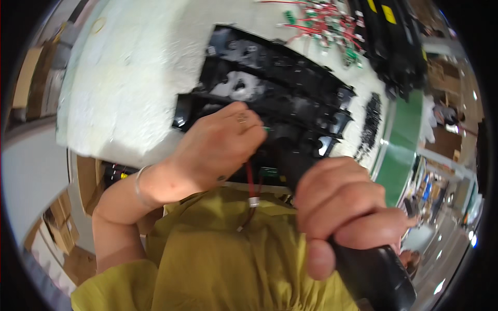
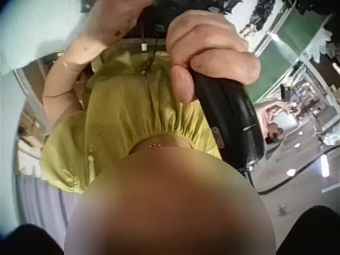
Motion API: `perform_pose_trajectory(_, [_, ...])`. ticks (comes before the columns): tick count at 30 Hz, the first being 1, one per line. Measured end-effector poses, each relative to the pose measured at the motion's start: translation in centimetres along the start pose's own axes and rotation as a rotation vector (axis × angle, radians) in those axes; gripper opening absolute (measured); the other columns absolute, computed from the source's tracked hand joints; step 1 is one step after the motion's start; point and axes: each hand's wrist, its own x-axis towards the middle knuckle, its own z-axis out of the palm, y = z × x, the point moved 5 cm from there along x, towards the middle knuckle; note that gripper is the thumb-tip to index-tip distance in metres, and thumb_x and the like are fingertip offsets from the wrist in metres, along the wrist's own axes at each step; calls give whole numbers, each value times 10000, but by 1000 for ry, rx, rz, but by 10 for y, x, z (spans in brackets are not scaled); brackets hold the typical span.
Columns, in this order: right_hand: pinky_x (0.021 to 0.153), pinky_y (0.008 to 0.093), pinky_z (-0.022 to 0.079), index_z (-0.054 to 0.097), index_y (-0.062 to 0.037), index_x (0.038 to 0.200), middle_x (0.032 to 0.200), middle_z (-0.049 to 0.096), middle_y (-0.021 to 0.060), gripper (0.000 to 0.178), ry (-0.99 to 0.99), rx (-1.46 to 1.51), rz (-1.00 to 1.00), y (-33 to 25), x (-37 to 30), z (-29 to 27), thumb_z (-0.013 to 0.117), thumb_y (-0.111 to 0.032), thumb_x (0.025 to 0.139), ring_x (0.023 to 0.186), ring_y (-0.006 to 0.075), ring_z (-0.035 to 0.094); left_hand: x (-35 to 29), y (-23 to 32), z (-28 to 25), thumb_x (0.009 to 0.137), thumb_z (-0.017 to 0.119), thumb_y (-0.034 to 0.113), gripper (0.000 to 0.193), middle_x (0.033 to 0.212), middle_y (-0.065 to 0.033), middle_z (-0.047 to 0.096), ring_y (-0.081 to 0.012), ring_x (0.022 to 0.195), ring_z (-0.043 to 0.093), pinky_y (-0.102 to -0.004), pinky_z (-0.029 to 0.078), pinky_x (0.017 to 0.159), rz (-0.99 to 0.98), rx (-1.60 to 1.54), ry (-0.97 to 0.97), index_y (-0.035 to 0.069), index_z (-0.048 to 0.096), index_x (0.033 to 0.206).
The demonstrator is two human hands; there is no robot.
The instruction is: Assembling electronic components by installing circuit boards and wires into plastic housings.
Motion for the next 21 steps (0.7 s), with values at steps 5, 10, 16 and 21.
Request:
perform_pose_trajectory(5, [395, 283, 406, 418, -87, 893, 593, 534, 21, 317, 160, -12, -130, 0, -11, -17, 713, -123, 784, 447, 163, 508, 1, -1, -3, 595, 599, -86, 283, 870, -93, 586, -291, 800, 565, -351, 494, 662, -54, 28, 33, 14, 574, 859])
perform_pose_trajectory(10, [503, 234, 319, 444, -131, 961, 565, 439, -62, 168, 602, -115, -153, -39, -39, -76, 529, -136, 817, 462, 83, 403, 6, 9, -3, 645, 665, -53, 217, 906, -98, 609, -282, 804, 588, -337, 504, 642, -22, 142, 21, 2, 591, 841])
perform_pose_trajectory(16, [493, 273, 412, 460, 23, 921, 720, 448, 72, 208, 1088, -302, -192, 15, -71, -193, 544, 57, 733, 497, 142, 458, 19, 23, -14, 643, 712, -20, 188, 885, -90, 620, -263, 751, 585, -324, 493, 610, 17, 225, 69, 1, 613, 802])
perform_pose_trajectory(21, [531, 270, 417, 473, 25, 897, 645, 455, 56, 183, 1140, -332, -127, 30, -82, -213, 538, 25, 726, 501, 133, 442, 29, 26, -16, 634, 725, -14, 198, 853, -88, 624, -259, 728, 582, -317, 487, 599, 37, 200, 92, 6, 617, 799])
